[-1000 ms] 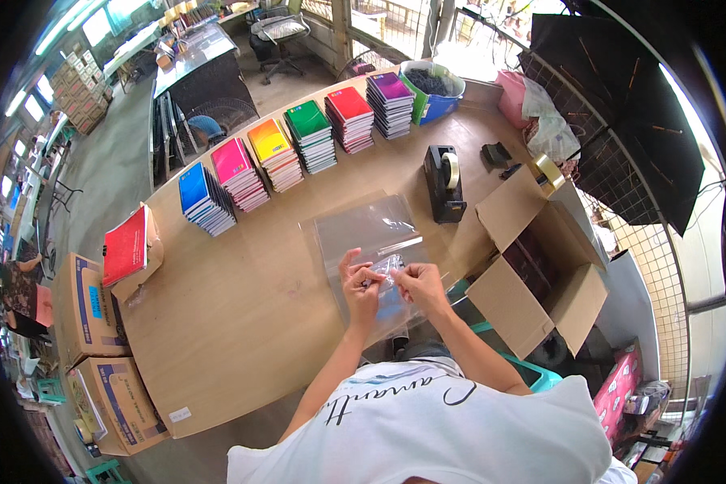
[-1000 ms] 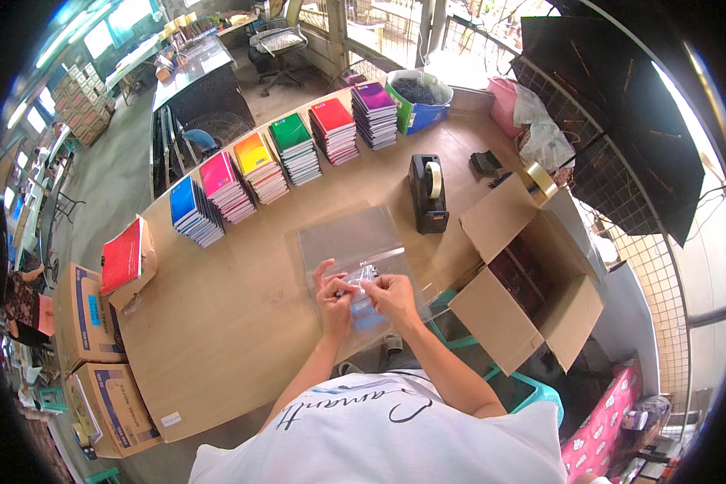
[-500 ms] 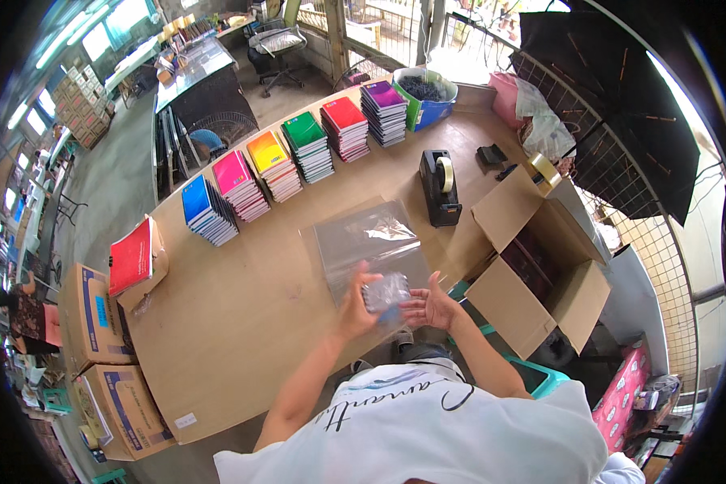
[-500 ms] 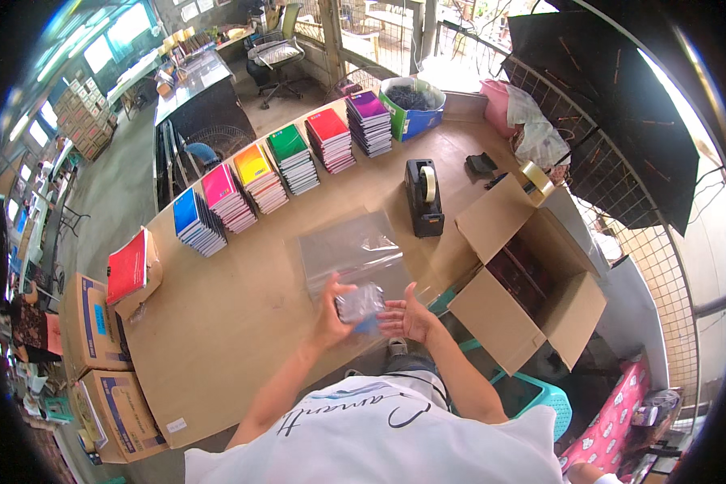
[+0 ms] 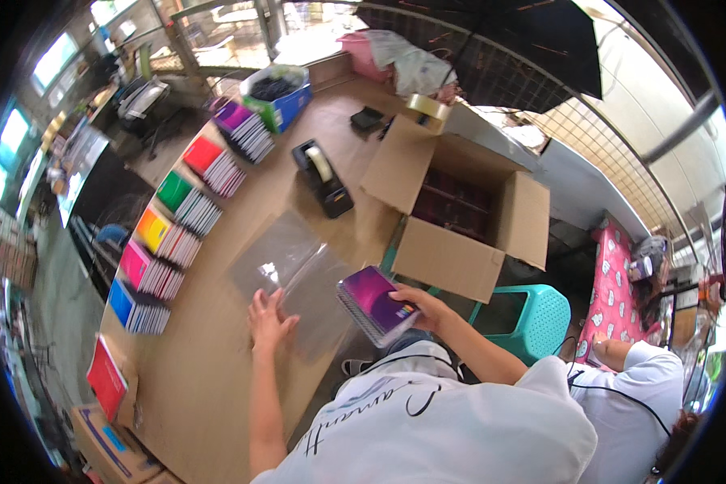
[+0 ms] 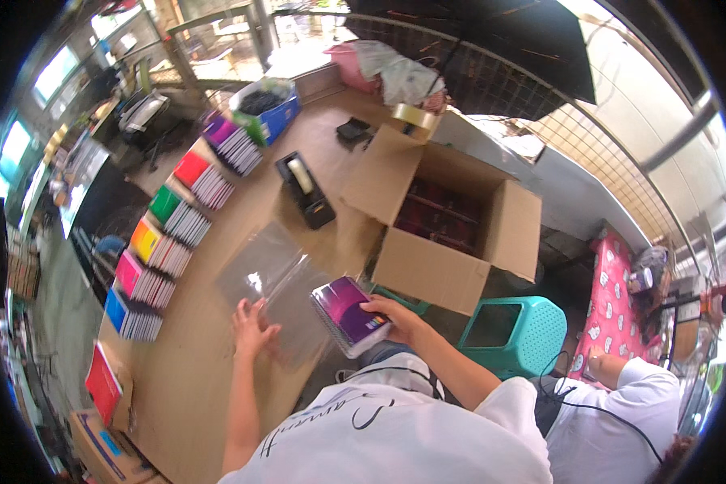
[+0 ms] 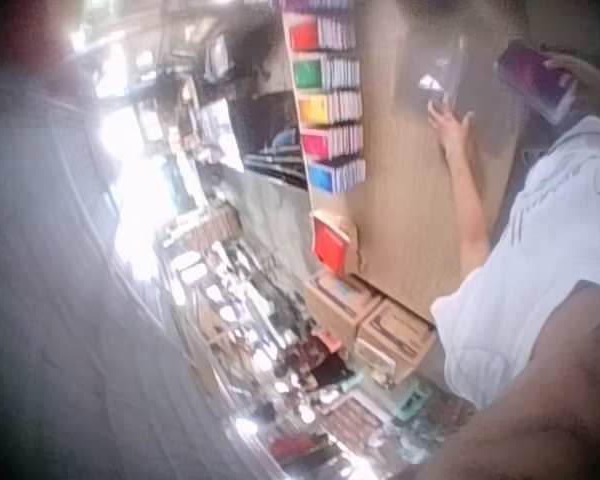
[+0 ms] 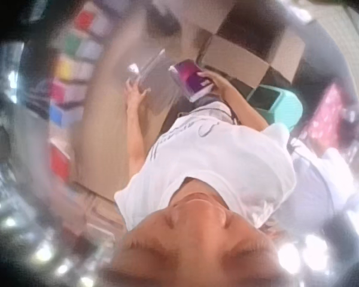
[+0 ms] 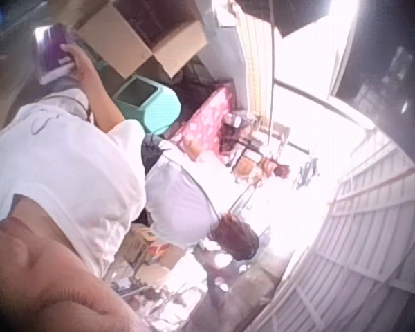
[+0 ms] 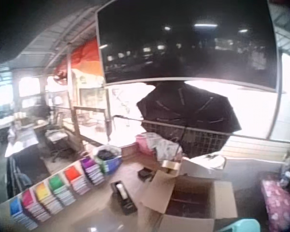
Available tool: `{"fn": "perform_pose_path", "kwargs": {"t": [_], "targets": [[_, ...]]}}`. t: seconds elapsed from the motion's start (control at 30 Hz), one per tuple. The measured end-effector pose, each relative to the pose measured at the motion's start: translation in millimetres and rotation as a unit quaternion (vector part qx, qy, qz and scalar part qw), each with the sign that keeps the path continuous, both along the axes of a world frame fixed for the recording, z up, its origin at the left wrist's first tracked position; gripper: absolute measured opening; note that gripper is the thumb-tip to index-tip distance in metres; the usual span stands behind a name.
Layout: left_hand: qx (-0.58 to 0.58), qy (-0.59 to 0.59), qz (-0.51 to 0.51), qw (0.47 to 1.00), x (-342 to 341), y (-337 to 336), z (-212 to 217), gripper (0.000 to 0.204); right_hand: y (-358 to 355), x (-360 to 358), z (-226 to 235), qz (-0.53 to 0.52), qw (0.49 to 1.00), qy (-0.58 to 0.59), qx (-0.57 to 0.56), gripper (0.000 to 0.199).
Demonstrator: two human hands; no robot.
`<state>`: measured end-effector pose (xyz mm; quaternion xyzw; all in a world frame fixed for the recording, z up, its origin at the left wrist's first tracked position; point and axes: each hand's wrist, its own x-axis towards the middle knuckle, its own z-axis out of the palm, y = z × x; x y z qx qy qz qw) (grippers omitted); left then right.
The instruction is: The person selects several colorful notebooks from a large supply on a table, stacks them, and places the stack into a clear plastic bag. They then seal the bag using adhesive tape and place the packaged unit into a cardboard shipping box.
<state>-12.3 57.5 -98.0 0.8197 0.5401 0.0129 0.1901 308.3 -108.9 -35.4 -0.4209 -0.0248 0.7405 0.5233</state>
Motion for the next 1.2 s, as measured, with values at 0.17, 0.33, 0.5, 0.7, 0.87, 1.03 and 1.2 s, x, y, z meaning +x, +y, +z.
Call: {"fn": "perform_pose_path", "kwargs": {"t": [0.17, 0.33, 0.5, 0.7, 0.87, 1.03, 1.2], "targets": [[0.023, 0.071, 0.039, 0.996, 25, -2, 29, 0.1, -20, 156, 40, -0.207, 0.864, -0.453, 0.076, 0.059], [-0.058, 0.076, 0.049, 0.994, 37, 11, 32, 0.116, 22, 324, -11, -0.117, 0.615, -0.78, -0.012, 0.064], [-0.059, 0.033, 0.067, 0.995, 42, 6, 22, 0.124, 124, 375, -54, 0.131, 0.812, -0.565, -0.055, 0.07], [0.031, -0.053, 0.125, 0.99, 55, 11, 40, 0.093, 154, 346, -131, 0.283, 0.478, -0.83, -0.045, 0.077], [0.238, -0.048, 0.292, 0.925, 11, 35, -3, 0.062, 158, 223, -28, -0.001, 0.649, -0.733, 0.204, 0.025], [0.255, -0.026, 0.29, 0.922, 6, 37, 5, 0.012, 130, 47, 7, 0.249, 0.668, -0.533, 0.455, 0.031], [0.089, -0.336, 0.388, 0.853, -9, 36, 5, 0.026, 147, -30, -34, 0.313, 0.538, -0.601, 0.503, 0.053]]}}
